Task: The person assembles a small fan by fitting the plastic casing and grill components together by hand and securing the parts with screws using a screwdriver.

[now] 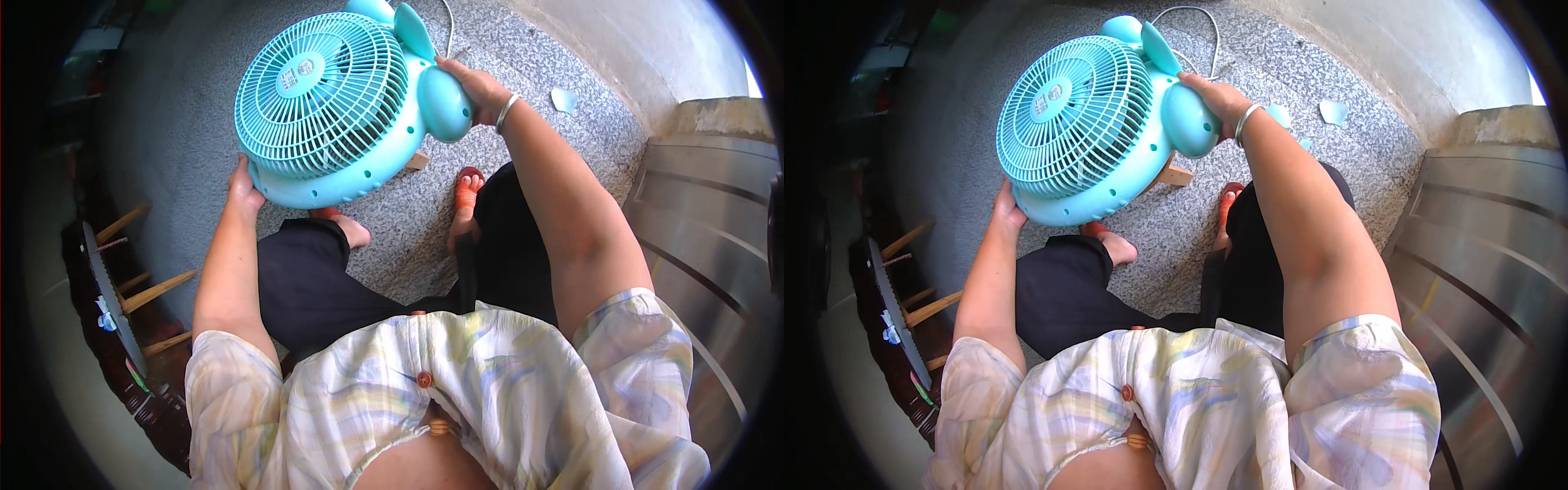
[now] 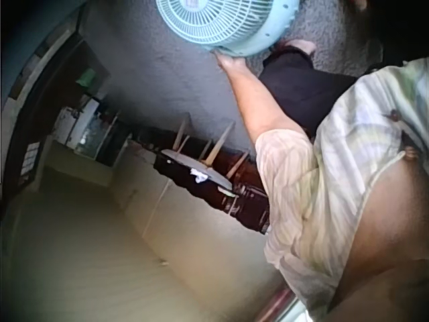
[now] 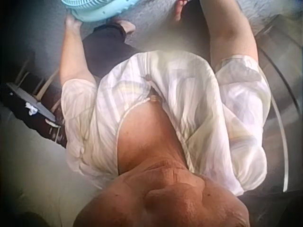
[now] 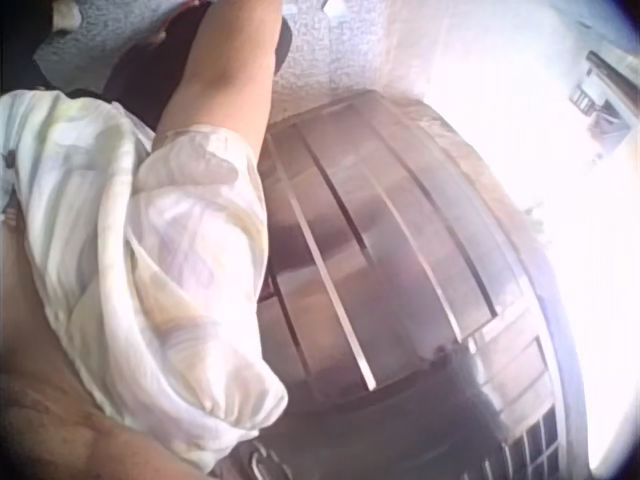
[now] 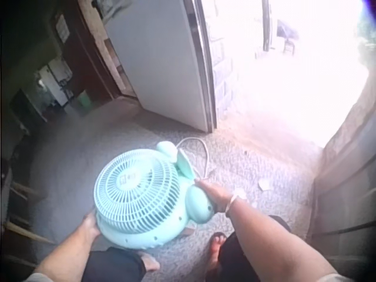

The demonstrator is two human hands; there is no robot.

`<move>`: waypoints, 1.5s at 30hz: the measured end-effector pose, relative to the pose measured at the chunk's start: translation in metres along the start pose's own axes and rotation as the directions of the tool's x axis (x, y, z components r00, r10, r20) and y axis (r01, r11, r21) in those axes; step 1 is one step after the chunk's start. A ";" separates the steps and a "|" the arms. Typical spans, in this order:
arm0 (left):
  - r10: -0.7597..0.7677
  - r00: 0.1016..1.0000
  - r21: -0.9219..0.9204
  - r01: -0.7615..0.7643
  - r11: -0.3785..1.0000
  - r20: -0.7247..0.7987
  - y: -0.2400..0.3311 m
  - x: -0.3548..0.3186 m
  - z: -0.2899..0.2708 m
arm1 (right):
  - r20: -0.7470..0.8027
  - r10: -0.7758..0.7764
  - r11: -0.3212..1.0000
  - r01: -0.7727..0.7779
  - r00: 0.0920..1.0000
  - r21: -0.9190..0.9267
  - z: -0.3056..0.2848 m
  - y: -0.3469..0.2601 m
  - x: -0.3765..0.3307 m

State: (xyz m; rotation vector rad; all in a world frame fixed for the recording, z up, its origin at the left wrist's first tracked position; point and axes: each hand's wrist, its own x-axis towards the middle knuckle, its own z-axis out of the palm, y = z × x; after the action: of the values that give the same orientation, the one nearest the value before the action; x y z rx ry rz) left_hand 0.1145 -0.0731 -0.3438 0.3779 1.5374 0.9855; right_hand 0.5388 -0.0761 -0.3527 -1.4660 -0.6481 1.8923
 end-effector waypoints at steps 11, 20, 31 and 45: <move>0.010 0.999 -0.024 -0.010 1.000 0.034 0.004 0.007 -0.005 | -0.047 -0.005 0.989 0.012 0.999 0.144 0.007 0.011 0.012; 0.013 1.000 -0.040 -0.012 0.999 0.014 0.005 0.012 -0.011 | -0.031 0.200 0.976 -0.196 0.979 0.094 0.016 0.000 -0.022; -0.052 0.999 0.004 0.052 0.999 -0.006 0.007 -0.001 0.014 | -0.020 0.195 0.951 -0.184 0.981 0.250 0.009 0.005 -0.013; 0.090 0.996 0.000 -0.090 0.996 0.011 -0.016 0.000 0.026 | 0.525 0.063 0.989 0.019 0.849 -0.150 -0.046 -0.005 -0.001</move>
State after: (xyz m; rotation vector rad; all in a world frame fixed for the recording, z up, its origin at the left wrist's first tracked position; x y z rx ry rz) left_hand 0.1429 -0.0730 -0.3544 0.4558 1.5220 1.0515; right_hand 0.5842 -0.0740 -0.3602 -1.0229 -1.0485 2.3302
